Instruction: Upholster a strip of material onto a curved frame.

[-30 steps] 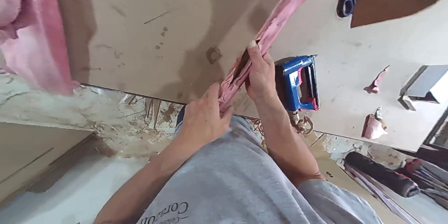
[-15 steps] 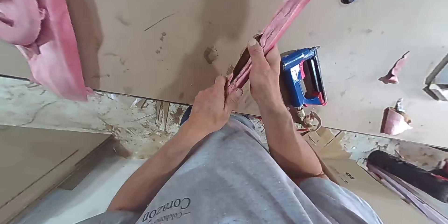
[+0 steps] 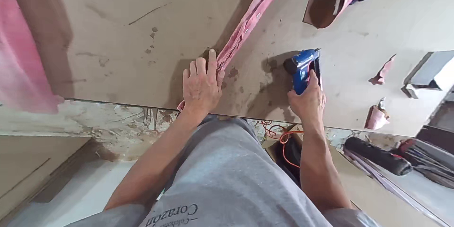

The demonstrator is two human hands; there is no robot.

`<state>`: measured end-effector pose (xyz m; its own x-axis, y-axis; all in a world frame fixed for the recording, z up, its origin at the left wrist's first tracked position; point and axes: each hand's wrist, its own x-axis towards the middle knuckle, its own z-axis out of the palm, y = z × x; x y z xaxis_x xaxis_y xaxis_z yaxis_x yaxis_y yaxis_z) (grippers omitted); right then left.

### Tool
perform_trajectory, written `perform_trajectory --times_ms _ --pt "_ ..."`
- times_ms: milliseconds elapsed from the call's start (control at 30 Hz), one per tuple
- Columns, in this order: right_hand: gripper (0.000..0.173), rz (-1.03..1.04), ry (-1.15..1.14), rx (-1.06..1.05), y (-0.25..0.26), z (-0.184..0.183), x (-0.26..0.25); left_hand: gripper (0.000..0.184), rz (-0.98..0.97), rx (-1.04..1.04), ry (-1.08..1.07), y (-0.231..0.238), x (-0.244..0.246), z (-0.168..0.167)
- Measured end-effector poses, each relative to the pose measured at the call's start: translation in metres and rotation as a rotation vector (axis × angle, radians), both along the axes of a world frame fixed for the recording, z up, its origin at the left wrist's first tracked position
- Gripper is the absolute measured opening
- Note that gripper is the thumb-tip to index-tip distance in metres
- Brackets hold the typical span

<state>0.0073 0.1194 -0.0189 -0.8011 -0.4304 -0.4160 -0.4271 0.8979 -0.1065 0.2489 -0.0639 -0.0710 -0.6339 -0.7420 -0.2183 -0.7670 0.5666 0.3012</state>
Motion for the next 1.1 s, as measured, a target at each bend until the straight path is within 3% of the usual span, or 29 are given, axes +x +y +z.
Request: perform_trajectory --times_ms 133,300,667,833,933,1033,1100 --pt "0.04 0.125 -0.01 -0.115 -0.015 0.043 0.041 0.054 0.073 0.07 0.069 -0.007 0.003 -0.003" --pt "0.025 0.38 -0.196 -0.295 -0.045 0.052 0.094 0.053 0.059 0.093 0.111 -0.01 0.006 -0.003" --pt "0.024 0.459 -0.175 -0.248 -0.065 0.043 0.103 0.049 0.058 0.106 0.117 -0.013 0.006 -0.004" --pt "0.026 0.36 -0.178 -0.32 -0.051 0.048 0.098 0.066 0.051 0.176 0.376 -0.018 0.023 -0.007" --pt "0.036 0.236 -0.076 -0.318 -0.021 0.061 0.068 0.083 -0.032 0.237 0.113 -0.011 0.051 0.016" --pt "0.046 0.105 0.041 -0.056 -0.002 0.07 0.036 0.054 -0.026 0.272 -0.081 0.009 0.071 0.033" --pt "0.056 0.043 0.051 0.02 0.011 0.053 0.015 0.052 -0.02 0.457 -0.077 0.003 0.078 0.044"
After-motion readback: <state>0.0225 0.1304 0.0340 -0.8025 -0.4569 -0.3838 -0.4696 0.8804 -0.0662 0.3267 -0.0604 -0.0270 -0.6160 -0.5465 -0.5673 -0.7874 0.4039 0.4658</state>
